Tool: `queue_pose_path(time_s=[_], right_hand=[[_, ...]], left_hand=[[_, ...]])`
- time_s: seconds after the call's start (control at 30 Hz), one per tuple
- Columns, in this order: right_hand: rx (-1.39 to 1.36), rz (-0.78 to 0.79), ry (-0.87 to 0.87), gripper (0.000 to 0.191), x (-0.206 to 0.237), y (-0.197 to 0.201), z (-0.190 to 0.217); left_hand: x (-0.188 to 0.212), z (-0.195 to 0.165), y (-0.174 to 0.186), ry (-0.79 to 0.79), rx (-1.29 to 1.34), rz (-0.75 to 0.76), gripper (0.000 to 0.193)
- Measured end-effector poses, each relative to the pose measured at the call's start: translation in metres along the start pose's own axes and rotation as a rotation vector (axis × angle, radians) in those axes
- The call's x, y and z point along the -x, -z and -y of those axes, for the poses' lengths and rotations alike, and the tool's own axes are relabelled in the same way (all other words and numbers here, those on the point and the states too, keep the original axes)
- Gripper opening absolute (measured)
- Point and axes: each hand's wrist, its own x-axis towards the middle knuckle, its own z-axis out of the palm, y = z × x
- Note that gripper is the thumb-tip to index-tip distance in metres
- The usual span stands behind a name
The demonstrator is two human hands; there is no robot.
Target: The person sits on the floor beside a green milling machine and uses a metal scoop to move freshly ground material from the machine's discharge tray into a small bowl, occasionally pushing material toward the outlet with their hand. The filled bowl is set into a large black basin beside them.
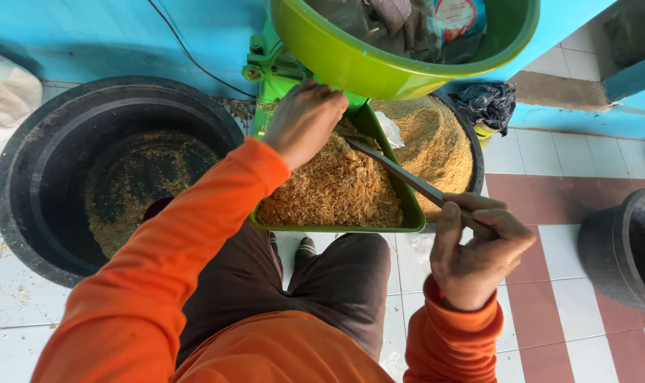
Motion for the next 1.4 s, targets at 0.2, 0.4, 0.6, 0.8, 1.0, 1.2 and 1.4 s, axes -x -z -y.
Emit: queue_pose_path(time_s=[0.2,0.4,0.6,0.8,1.0,1.2,1.4], right_hand=[[0.019,0.008,0.047,0.033,0.001,-0.032,-0.02],[-0.056,-0.021,0.058,0.034,0.008,-0.046,-0.026],[0.033,-0.051,0.099,0.033,-0.002,-0.05,-0.013],[-0.124,-0.024,0.018,0.032,0.01,-0.064,-0.023],[-0.168,0.026,-0.009,0.033,0.015,-0.074,-0.033],[0.035,0.007,0.039,0.033,-0.023,-0.018,0.015],[0.11,0.16,0.061,0.036,-0.024,-0.052,-0.004]], left_hand=[[0.016,0.0,0.005,0.029,0.043,-0.138,0.012],[0.081,-0.022,0.025,0.112,-0.017,0.001,0.007],[0.107,-0.037,0.027,0.068,-0.031,-0.034,0.017],[0.107,-0.038,0.029,0.139,-0.119,0.057,0.02],[0.108,-0.038,0.03,0.131,-0.105,0.066,0.027],[0.108,-0.039,0.028,0.137,-0.119,0.074,0.028],[0.109,-0.04,0.03,0.139,-0.119,0.06,0.028]])
